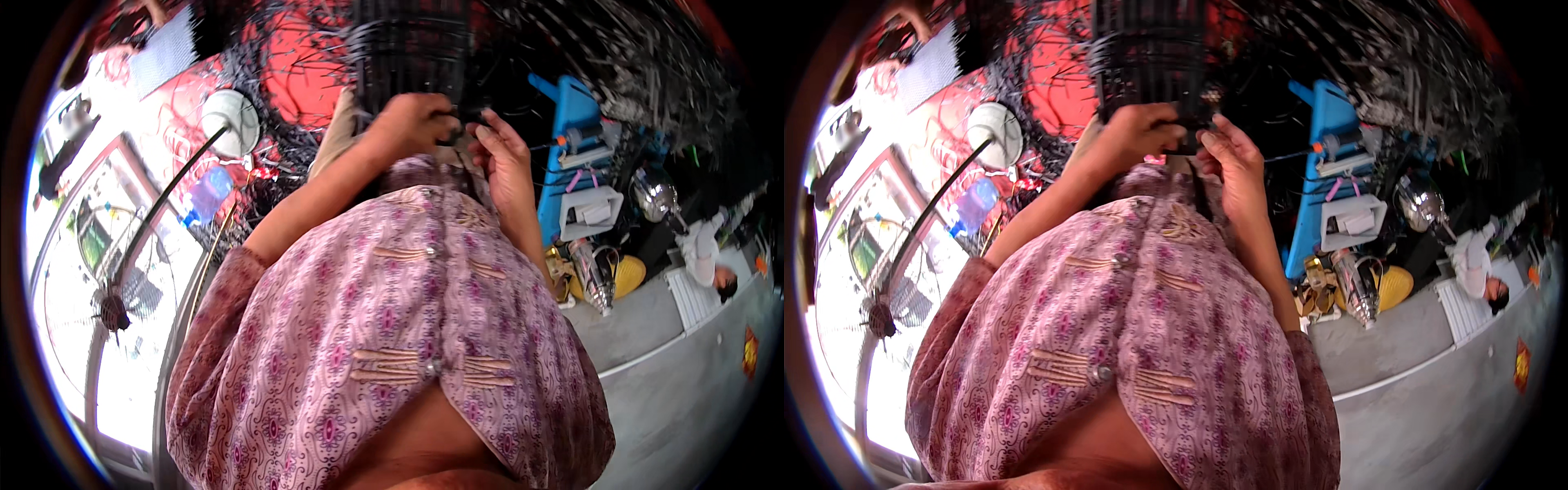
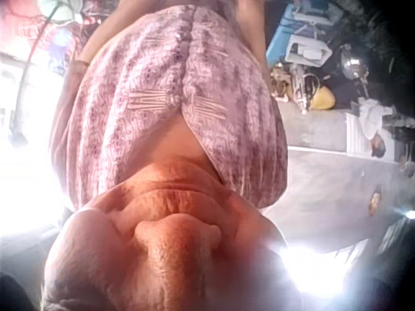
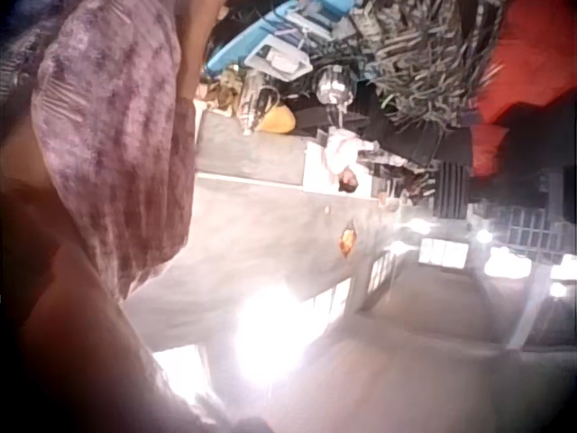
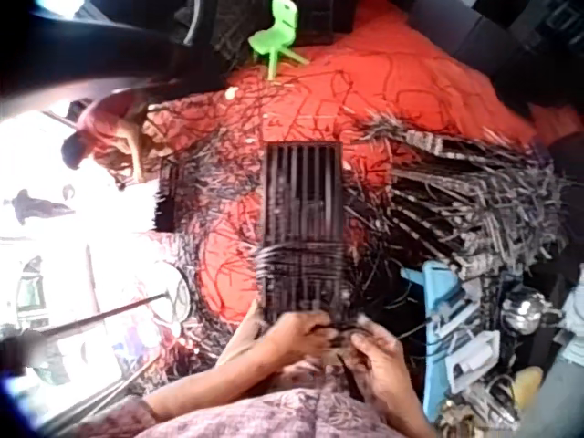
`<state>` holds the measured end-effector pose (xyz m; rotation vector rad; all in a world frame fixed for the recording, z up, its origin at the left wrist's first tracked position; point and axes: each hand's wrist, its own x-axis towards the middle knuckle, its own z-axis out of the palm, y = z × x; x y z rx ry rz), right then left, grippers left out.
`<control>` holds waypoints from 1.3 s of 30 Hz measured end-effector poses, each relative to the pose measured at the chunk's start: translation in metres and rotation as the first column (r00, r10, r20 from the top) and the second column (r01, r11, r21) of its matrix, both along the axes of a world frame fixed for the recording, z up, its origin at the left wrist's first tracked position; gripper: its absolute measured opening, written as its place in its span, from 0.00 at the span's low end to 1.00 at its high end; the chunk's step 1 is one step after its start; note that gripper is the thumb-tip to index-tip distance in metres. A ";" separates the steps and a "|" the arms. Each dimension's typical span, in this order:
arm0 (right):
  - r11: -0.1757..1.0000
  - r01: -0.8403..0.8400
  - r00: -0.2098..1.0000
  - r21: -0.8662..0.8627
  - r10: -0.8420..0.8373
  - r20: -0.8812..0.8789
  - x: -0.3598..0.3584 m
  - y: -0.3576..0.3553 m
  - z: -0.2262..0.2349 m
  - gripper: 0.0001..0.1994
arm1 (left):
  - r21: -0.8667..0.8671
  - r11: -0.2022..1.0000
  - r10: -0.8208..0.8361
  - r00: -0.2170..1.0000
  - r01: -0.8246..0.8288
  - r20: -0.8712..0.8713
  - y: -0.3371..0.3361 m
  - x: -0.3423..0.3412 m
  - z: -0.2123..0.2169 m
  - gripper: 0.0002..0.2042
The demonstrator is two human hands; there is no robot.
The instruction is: The person assembles a black plastic basket using a cordless nail gun. They align the basket frame and drive nails into the joints to secure the structure. The person also uses pliers to trim excess material from the basket frame. The task is performed in a workshop environment with piles of materials visible.
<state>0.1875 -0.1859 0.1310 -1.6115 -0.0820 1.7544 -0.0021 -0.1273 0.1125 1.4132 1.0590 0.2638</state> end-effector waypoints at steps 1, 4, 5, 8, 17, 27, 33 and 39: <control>0.999 0.041 0.997 0.003 -0.041 0.067 0.009 -0.003 -0.005 0.27 | -0.340 0.929 0.130 0.989 -0.144 -0.064 0.009 0.000 0.009 0.11; 0.974 0.219 0.944 -0.055 -0.197 0.265 0.061 -0.026 -0.053 0.27 | -0.367 0.888 0.263 0.961 -0.276 -0.085 0.002 -0.009 -0.002 0.09; 0.955 0.297 0.897 0.015 -0.284 0.338 0.085 -0.038 -0.082 0.27 | -0.424 0.823 0.367 0.923 -0.379 -0.113 0.001 -0.005 0.003 0.08; 0.910 0.414 0.765 0.025 -0.363 0.532 0.165 -0.050 -0.129 0.08 | -0.586 0.675 0.496 0.864 -0.449 -0.089 0.003 -0.011 -0.002 0.09; 0.783 0.173 0.387 -0.597 0.504 0.772 0.346 -0.069 -0.295 0.40 | -0.717 0.400 0.730 0.672 -0.571 -0.128 -0.012 -0.005 -0.050 0.07; 0.775 0.411 0.510 -0.480 0.241 0.826 0.303 -0.019 -0.308 0.34 | -0.391 0.687 0.564 0.789 -0.612 -0.243 0.001 -0.035 -0.049 0.10; 0.796 0.567 0.371 -0.213 -0.016 0.928 0.296 -0.025 -0.289 0.14 | -0.037 0.938 0.320 0.902 -0.345 -0.289 0.013 -0.054 -0.049 0.13; 0.911 0.378 0.514 0.166 -0.356 0.780 0.275 -0.070 -0.190 0.17 | 0.003 0.986 0.158 0.931 -0.167 -0.329 0.032 -0.056 -0.045 0.11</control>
